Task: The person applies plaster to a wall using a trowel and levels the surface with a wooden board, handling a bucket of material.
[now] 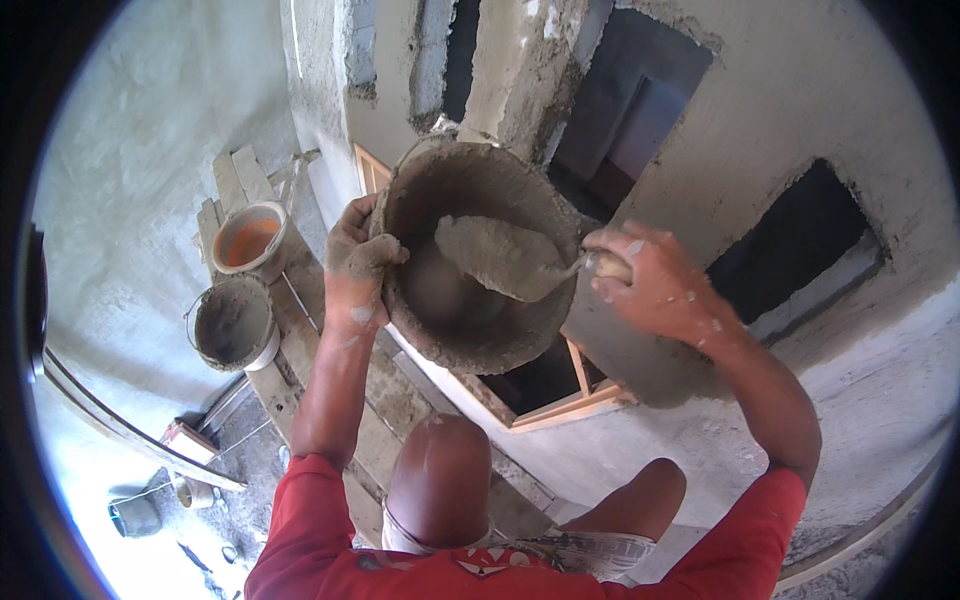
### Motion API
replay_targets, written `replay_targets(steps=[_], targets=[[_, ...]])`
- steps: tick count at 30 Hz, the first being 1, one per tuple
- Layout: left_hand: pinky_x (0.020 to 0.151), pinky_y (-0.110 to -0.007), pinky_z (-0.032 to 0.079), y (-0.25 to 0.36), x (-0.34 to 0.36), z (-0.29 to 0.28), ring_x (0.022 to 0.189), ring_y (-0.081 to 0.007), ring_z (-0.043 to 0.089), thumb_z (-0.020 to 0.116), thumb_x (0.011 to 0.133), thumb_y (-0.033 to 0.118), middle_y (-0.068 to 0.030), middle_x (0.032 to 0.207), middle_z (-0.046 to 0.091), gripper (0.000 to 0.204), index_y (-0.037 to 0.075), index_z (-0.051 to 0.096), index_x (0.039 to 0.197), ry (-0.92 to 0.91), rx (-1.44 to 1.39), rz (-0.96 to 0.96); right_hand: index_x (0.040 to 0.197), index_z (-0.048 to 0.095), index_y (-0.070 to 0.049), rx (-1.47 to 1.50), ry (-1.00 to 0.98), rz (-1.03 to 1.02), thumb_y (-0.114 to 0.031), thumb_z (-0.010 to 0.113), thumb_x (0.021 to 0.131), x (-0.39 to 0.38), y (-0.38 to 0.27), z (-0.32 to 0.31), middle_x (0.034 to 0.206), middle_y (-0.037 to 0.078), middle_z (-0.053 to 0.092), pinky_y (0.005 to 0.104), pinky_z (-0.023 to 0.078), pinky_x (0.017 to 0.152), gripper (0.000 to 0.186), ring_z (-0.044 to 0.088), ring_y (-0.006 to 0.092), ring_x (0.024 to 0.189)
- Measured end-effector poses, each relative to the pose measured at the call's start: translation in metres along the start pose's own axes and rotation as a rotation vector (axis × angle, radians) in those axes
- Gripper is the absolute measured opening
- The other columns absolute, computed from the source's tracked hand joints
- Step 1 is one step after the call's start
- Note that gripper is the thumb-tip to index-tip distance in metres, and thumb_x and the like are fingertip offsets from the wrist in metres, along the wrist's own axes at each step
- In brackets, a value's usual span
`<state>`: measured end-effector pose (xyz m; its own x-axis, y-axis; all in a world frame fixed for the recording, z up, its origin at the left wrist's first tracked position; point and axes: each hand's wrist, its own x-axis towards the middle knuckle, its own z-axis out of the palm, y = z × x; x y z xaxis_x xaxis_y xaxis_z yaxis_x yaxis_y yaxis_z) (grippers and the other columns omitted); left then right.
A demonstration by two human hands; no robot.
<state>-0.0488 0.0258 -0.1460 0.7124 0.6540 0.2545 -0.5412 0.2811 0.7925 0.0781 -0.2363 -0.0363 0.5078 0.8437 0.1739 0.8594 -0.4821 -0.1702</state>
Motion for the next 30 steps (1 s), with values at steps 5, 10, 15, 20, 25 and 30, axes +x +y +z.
replay_targets(steps=[5, 10, 15, 20, 25, 30], targets=[[0.078, -0.027, 0.054, 0.009, 0.006, -0.012, 0.087, -0.0186, 0.066, 0.051, 0.065, -0.012, -0.0150, 0.104, 0.066, 0.053, -0.009, 0.050, 0.117, 0.000, -0.049, 0.014, 0.110, 0.066, 0.001, -0.014, 0.020, -0.003, -0.024, 0.076, 0.078, 0.021, -0.022, -0.085, 0.089, 0.009, 0.066, 0.0320, 0.051, 0.076, 0.041, 0.063, 0.0182, 0.081], [0.078, -0.027, 0.054, 0.009, 0.005, -0.029, 0.087, -0.0178, 0.066, 0.052, 0.063, -0.011, -0.0149, 0.105, 0.066, 0.053, -0.008, 0.051, 0.116, 0.005, 0.015, 0.063, 0.109, 0.067, 0.001, 0.010, -0.103, 0.021, -0.034, 0.069, 0.083, 0.058, -0.010, -0.141, 0.080, 0.007, 0.059, 0.0317, 0.049, 0.064, 0.044, 0.058, 0.0174, 0.068], [0.081, -0.027, 0.054, -0.002, 0.000, -0.038, 0.089, -0.0172, 0.066, 0.052, 0.062, -0.011, -0.0145, 0.105, 0.066, 0.053, -0.009, 0.051, 0.116, 0.012, 0.023, 0.005, 0.123, 0.062, 0.001, -0.617, 0.529, -0.101, -0.039, 0.065, 0.089, 0.139, 0.058, -0.152, 0.102, 0.014, 0.067, 0.0377, 0.049, 0.089, 0.053, 0.065, 0.0294, 0.096], [0.081, -0.027, 0.054, -0.001, -0.004, -0.040, 0.089, -0.0172, 0.066, 0.052, 0.063, -0.011, -0.0143, 0.105, 0.066, 0.053, -0.009, 0.051, 0.115, 0.011, 0.008, 0.026, 0.125, 0.062, -0.004, -0.394, 0.567, 0.027, -0.033, 0.067, 0.089, 0.139, 0.044, -0.191, 0.112, 0.014, 0.066, 0.0382, 0.048, 0.090, 0.046, 0.064, 0.0279, 0.098], [0.083, -0.028, 0.053, 0.009, -0.008, -0.038, 0.089, -0.0179, 0.065, 0.053, 0.063, -0.010, -0.0146, 0.105, 0.066, 0.052, -0.009, 0.051, 0.115, 0.006, 0.066, -0.001, 0.114, 0.066, -0.006, -0.119, 0.132, -0.043, -0.022, 0.073, 0.081, 0.078, 0.002, -0.117, 0.102, 0.012, 0.068, 0.0373, 0.051, 0.079, 0.037, 0.064, 0.0222, 0.083], [0.071, -0.022, 0.049, 0.018, -0.012, -0.015, 0.078, -0.0104, 0.060, 0.053, 0.067, -0.011, -0.0064, 0.094, 0.064, 0.044, -0.007, 0.055, 0.110, 0.012, 0.066, 0.032, 0.101, 0.068, -0.005, -0.532, -0.071, -0.211, -0.014, 0.068, 0.079, 0.040, -0.038, -0.047, 0.098, 0.016, 0.067, 0.0408, 0.053, 0.078, 0.023, 0.066, 0.0308, 0.087]])
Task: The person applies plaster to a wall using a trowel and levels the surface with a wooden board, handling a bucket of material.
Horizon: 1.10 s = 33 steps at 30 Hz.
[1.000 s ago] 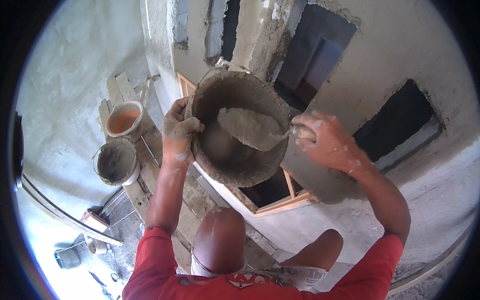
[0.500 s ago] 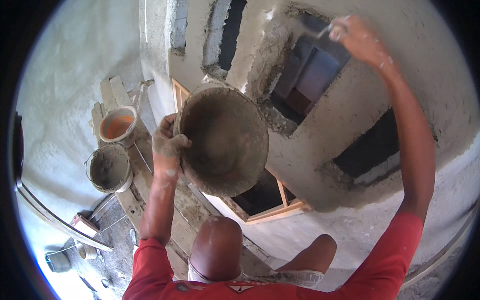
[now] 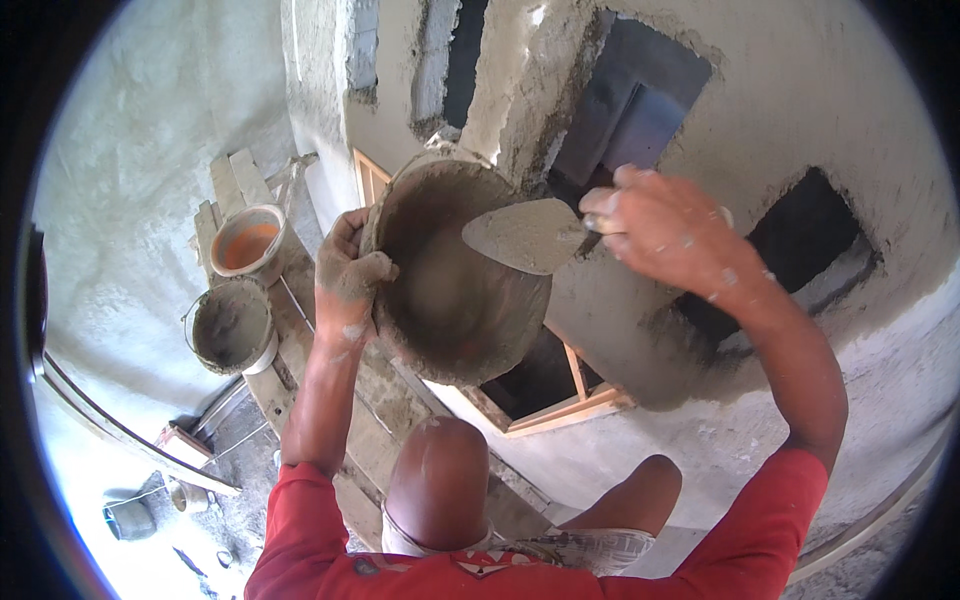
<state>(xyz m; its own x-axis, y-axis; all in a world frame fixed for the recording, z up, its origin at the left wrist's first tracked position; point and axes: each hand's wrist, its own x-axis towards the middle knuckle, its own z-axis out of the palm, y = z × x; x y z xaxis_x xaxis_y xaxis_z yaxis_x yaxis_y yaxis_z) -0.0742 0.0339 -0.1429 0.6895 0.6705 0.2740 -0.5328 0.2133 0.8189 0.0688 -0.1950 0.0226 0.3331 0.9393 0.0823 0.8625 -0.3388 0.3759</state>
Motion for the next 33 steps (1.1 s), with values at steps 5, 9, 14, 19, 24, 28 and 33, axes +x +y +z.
replay_targets(steps=[5, 9, 14, 19, 24, 28, 33], targets=[[0.079, -0.025, 0.053, 0.003, -0.004, 0.014, 0.086, -0.0155, 0.064, 0.053, 0.064, -0.010, -0.0126, 0.102, 0.065, 0.051, -0.008, 0.051, 0.115, -0.064, 0.121, -0.010, 0.101, 0.069, -0.006, -0.232, -0.069, -0.111, -0.011, 0.062, 0.082, -0.002, -0.021, 0.055, 0.094, 0.018, 0.065, 0.0391, 0.054, 0.076, 0.021, 0.066, 0.0343, 0.090], [0.079, -0.025, 0.053, 0.002, -0.009, 0.020, 0.085, -0.0154, 0.064, 0.054, 0.065, -0.009, -0.0127, 0.102, 0.065, 0.052, -0.009, 0.051, 0.116, -0.068, 0.095, -0.006, 0.108, 0.068, -0.010, -0.031, -0.355, -0.075, -0.015, 0.062, 0.083, 0.000, -0.038, 0.086, 0.091, 0.018, 0.065, 0.0417, 0.053, 0.080, 0.026, 0.066, 0.0356, 0.091], [0.079, -0.026, 0.052, -0.006, -0.013, 0.019, 0.085, -0.0154, 0.064, 0.055, 0.065, -0.009, -0.0126, 0.102, 0.065, 0.051, -0.009, 0.051, 0.117, -0.058, 0.133, -0.033, 0.111, 0.068, -0.009, 0.329, -0.259, -0.025, -0.016, 0.065, 0.084, -0.016, -0.050, 0.118, 0.092, 0.019, 0.065, 0.0448, 0.052, 0.077, 0.028, 0.065, 0.0383, 0.086], [0.074, -0.023, 0.050, 0.001, -0.012, 0.011, 0.082, -0.0130, 0.062, 0.054, 0.068, -0.011, -0.0110, 0.099, 0.066, 0.047, -0.010, 0.052, 0.115, -0.013, 0.015, -0.015, 0.118, 0.067, -0.009, 0.612, 0.005, 0.105, -0.015, 0.069, 0.083, -0.035, -0.042, 0.127, 0.094, 0.020, 0.065, 0.0441, 0.051, 0.076, 0.036, 0.064, 0.0385, 0.085], [0.076, -0.024, 0.051, 0.005, -0.006, 0.009, 0.084, -0.0149, 0.063, 0.053, 0.067, -0.011, -0.0119, 0.100, 0.066, 0.048, -0.010, 0.052, 0.115, 0.008, -0.008, 0.000, 0.118, 0.067, -0.008, 0.578, 0.116, 0.106, -0.014, 0.072, 0.081, -0.035, -0.027, 0.128, 0.095, 0.019, 0.067, 0.0424, 0.053, 0.076, 0.038, 0.066, 0.0375, 0.086], [0.078, -0.025, 0.052, 0.004, -0.002, 0.006, 0.086, -0.0162, 0.064, 0.052, 0.065, -0.011, -0.0129, 0.101, 0.066, 0.050, -0.009, 0.052, 0.115, 0.008, -0.090, 0.010, 0.115, 0.067, -0.006, 0.407, 0.190, 0.075, -0.013, 0.073, 0.080, -0.033, -0.017, 0.088, 0.097, 0.018, 0.067, 0.0416, 0.053, 0.078, 0.036, 0.066, 0.0378, 0.088], [0.080, -0.027, 0.053, -0.005, 0.010, -0.011, 0.088, -0.0181, 0.066, 0.052, 0.063, -0.012, -0.0154, 0.106, 0.066, 0.053, -0.009, 0.051, 0.116, -0.007, -0.086, 0.029, 0.111, 0.067, -0.004, 0.401, 0.195, 0.086, -0.014, 0.075, 0.078, -0.023, 0.007, 0.008, 0.098, 0.016, 0.067, 0.0399, 0.051, 0.080, 0.036, 0.065, 0.0357, 0.088]])
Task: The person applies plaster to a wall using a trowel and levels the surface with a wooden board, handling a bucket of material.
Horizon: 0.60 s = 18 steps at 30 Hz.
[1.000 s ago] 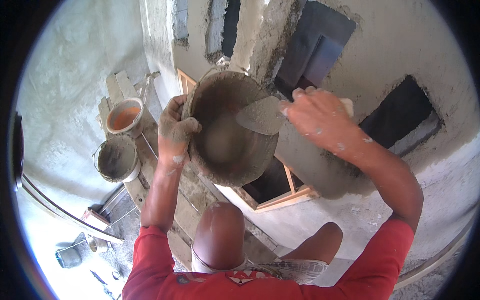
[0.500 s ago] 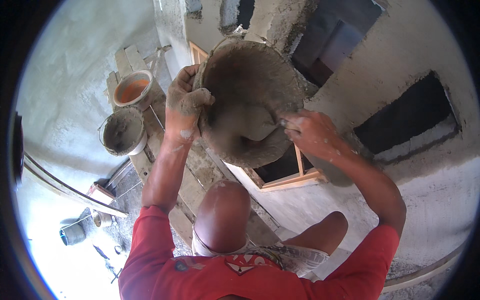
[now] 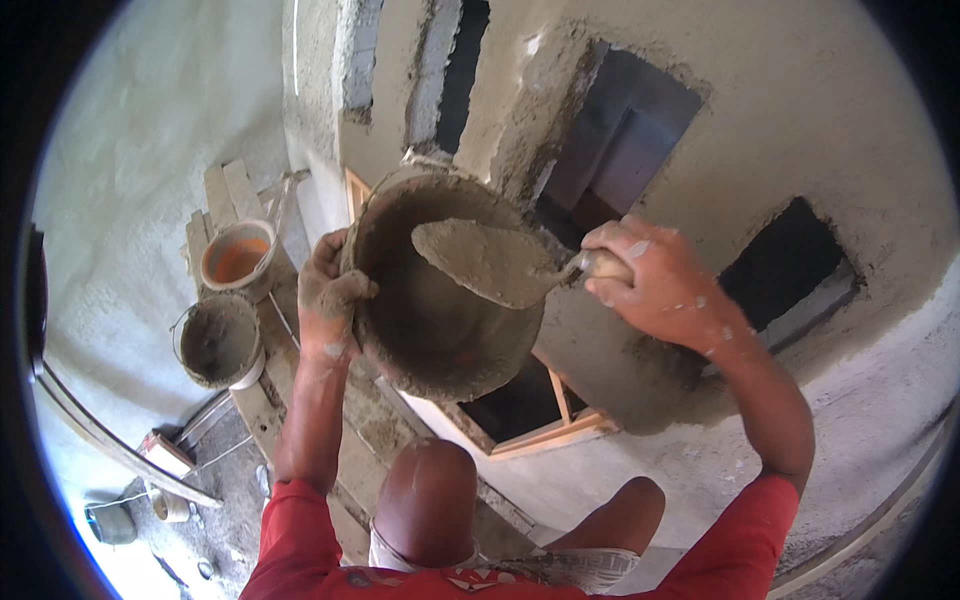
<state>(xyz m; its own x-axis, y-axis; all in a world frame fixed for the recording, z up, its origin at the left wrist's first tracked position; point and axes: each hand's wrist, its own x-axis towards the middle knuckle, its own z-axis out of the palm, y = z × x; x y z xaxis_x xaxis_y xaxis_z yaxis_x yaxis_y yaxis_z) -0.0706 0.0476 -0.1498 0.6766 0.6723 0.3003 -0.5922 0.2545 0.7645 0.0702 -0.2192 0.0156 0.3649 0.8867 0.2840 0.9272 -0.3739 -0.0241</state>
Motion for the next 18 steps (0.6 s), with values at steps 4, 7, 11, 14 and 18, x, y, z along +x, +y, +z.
replay_targets(steps=[4, 7, 11, 14, 18], targets=[[0.077, -0.023, 0.051, 0.001, 0.002, -0.002, 0.084, -0.0131, 0.063, 0.051, 0.064, -0.008, -0.0103, 0.099, 0.066, 0.048, -0.007, 0.054, 0.112, 0.052, 0.015, 0.014, 0.110, 0.067, -0.001, 0.001, -0.005, -0.039, -0.021, 0.073, 0.081, 0.019, -0.004, -0.065, 0.086, 0.013, 0.068, 0.0374, 0.052, 0.075, 0.036, 0.066, 0.0259, 0.078], [0.078, -0.023, 0.051, 0.000, 0.002, -0.005, 0.084, -0.0131, 0.063, 0.051, 0.064, -0.009, -0.0099, 0.099, 0.066, 0.047, -0.007, 0.053, 0.111, 0.069, 0.055, 0.023, 0.114, 0.067, -0.001, 0.036, -0.103, 0.033, -0.028, 0.069, 0.086, 0.036, 0.005, -0.102, 0.087, 0.012, 0.069, 0.0361, 0.053, 0.078, 0.039, 0.066, 0.0242, 0.082], [0.079, -0.024, 0.052, -0.004, -0.003, -0.013, 0.086, -0.0145, 0.063, 0.051, 0.063, -0.010, -0.0113, 0.101, 0.066, 0.049, -0.008, 0.053, 0.112, 0.074, 0.041, 0.019, 0.118, 0.066, 0.000, -0.221, 0.119, 0.185, -0.034, 0.063, 0.092, 0.090, 0.074, -0.100, 0.094, 0.015, 0.071, 0.0394, 0.051, 0.086, 0.043, 0.067, 0.0292, 0.091], [0.081, -0.027, 0.053, -0.011, -0.002, -0.016, 0.088, -0.0171, 0.065, 0.052, 0.061, -0.011, -0.0143, 0.105, 0.066, 0.053, -0.008, 0.051, 0.114, 0.054, 0.022, -0.019, 0.120, 0.066, -0.002, -0.432, 0.490, 0.183, -0.034, 0.064, 0.091, 0.104, 0.105, -0.136, 0.107, 0.018, 0.069, 0.0411, 0.048, 0.092, 0.044, 0.065, 0.0309, 0.101], [0.084, -0.027, 0.053, -0.009, -0.009, -0.016, 0.089, -0.0180, 0.065, 0.053, 0.061, -0.011, -0.0141, 0.104, 0.065, 0.052, -0.008, 0.051, 0.113, 0.051, 0.012, -0.031, 0.121, 0.066, -0.004, -0.357, 0.501, 0.291, -0.030, 0.068, 0.088, 0.087, 0.079, -0.154, 0.117, 0.020, 0.066, 0.0395, 0.047, 0.096, 0.043, 0.063, 0.0307, 0.106]])
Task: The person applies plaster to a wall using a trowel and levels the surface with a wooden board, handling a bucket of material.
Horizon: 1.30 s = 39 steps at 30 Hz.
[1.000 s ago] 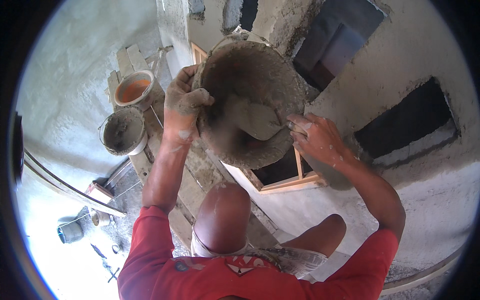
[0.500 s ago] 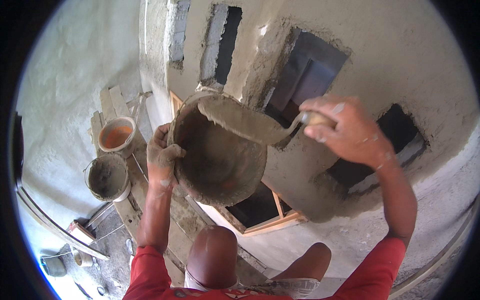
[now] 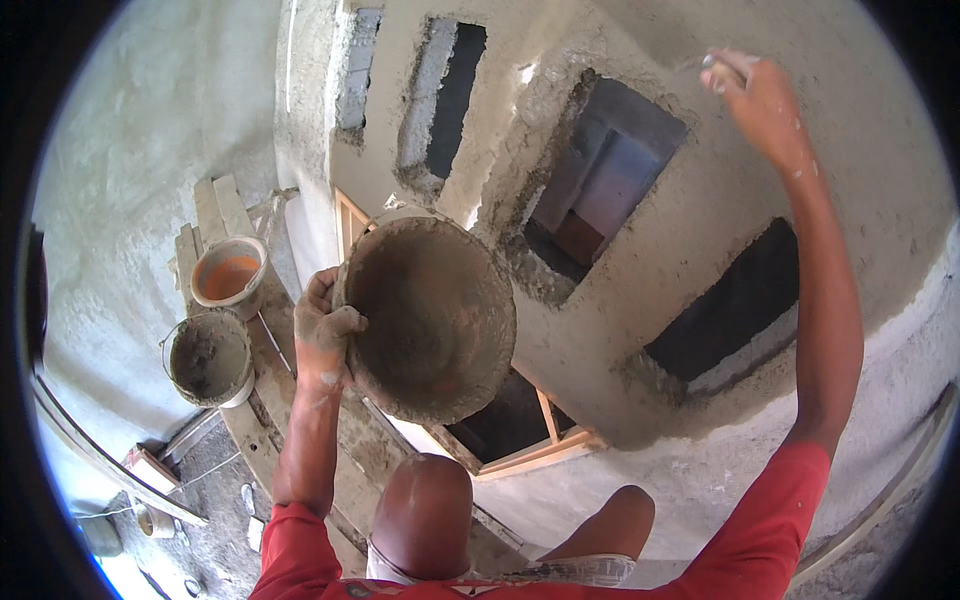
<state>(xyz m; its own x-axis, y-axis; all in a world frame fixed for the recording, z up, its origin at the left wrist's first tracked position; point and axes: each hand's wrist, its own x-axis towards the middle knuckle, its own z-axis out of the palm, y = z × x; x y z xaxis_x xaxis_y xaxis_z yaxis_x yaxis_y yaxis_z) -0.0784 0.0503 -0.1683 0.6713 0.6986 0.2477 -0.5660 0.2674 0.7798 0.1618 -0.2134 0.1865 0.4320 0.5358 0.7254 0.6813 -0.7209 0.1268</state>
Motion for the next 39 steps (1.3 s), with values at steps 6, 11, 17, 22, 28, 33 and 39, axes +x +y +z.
replay_targets(steps=[6, 11, 17, 22, 28, 33, 39], targets=[[0.084, -0.027, 0.052, -0.001, -0.005, 0.010, 0.089, -0.0177, 0.064, 0.052, 0.061, -0.010, -0.0127, 0.104, 0.065, 0.052, -0.008, 0.051, 0.114, -0.048, 0.035, -0.002, 0.115, 0.067, -0.002, 0.260, -0.589, -0.189, -0.023, 0.074, 0.079, -0.110, -0.058, 0.024, 0.110, 0.019, 0.069, 0.0368, 0.050, 0.091, 0.042, 0.066, 0.0270, 0.100], [0.082, -0.027, 0.052, -0.001, -0.013, 0.035, 0.088, -0.0170, 0.064, 0.052, 0.062, -0.010, -0.0118, 0.104, 0.065, 0.052, -0.007, 0.052, 0.114, -0.106, 0.089, -0.031, 0.102, 0.067, -0.006, -0.016, -0.667, -0.481, -0.016, 0.066, 0.080, -0.182, -0.098, 0.052, 0.090, 0.018, 0.064, 0.0452, 0.052, 0.077, 0.024, 0.064, 0.0364, 0.085], [0.081, -0.027, 0.052, -0.005, -0.021, 0.051, 0.087, -0.0165, 0.064, 0.052, 0.061, -0.010, -0.0115, 0.102, 0.065, 0.052, -0.008, 0.053, 0.114, -0.119, 0.112, -0.062, 0.109, 0.066, -0.010, -0.311, -0.668, -0.664, -0.016, 0.059, 0.085, -0.206, -0.104, 0.097, 0.095, 0.015, 0.065, 0.0422, 0.053, 0.078, 0.026, 0.067, 0.0300, 0.091], [0.080, -0.027, 0.053, -0.013, -0.026, 0.049, 0.085, -0.0163, 0.064, 0.052, 0.061, -0.010, -0.0111, 0.101, 0.065, 0.052, -0.007, 0.053, 0.112, -0.107, 0.137, -0.060, 0.109, 0.066, -0.011, -0.260, -0.799, -0.718, -0.016, 0.060, 0.084, -0.234, -0.109, 0.128, 0.095, 0.014, 0.066, 0.0418, 0.055, 0.074, 0.026, 0.068, 0.0295, 0.091], [0.077, -0.022, 0.049, -0.026, -0.037, 0.034, 0.085, -0.0106, 0.058, 0.052, 0.067, -0.010, -0.0069, 0.099, 0.062, 0.045, -0.006, 0.054, 0.112, -0.053, 0.051, -0.046, 0.110, 0.067, -0.010, -0.007, -0.893, -0.604, -0.016, 0.061, 0.084, -0.268, -0.113, 0.150, 0.097, 0.017, 0.065, 0.0441, 0.056, 0.075, 0.027, 0.067, 0.0348, 0.091], [0.079, -0.024, 0.051, -0.036, -0.043, 0.002, 0.087, -0.0134, 0.061, 0.051, 0.067, -0.009, -0.0100, 0.102, 0.064, 0.046, -0.007, 0.053, 0.113, 0.010, 0.011, -0.076, 0.114, 0.066, -0.009, 0.214, -0.855, -0.519, -0.015, 0.054, 0.090, -0.286, -0.135, 0.161, 0.097, 0.020, 0.064, 0.0461, 0.055, 0.075, 0.028, 0.067, 0.0375, 0.088], [0.076, -0.023, 0.052, -0.040, -0.049, -0.034, 0.084, -0.0136, 0.063, 0.052, 0.067, -0.009, -0.0114, 0.102, 0.065, 0.047, -0.008, 0.052, 0.113, 0.134, -0.038, -0.063, 0.119, 0.064, -0.012, 0.340, -0.736, -0.371, -0.018, 0.062, 0.088, -0.292, -0.142, 0.166, 0.097, 0.016, 0.062, 0.0450, 0.054, 0.076, 0.032, 0.065, 0.0347, 0.091]])
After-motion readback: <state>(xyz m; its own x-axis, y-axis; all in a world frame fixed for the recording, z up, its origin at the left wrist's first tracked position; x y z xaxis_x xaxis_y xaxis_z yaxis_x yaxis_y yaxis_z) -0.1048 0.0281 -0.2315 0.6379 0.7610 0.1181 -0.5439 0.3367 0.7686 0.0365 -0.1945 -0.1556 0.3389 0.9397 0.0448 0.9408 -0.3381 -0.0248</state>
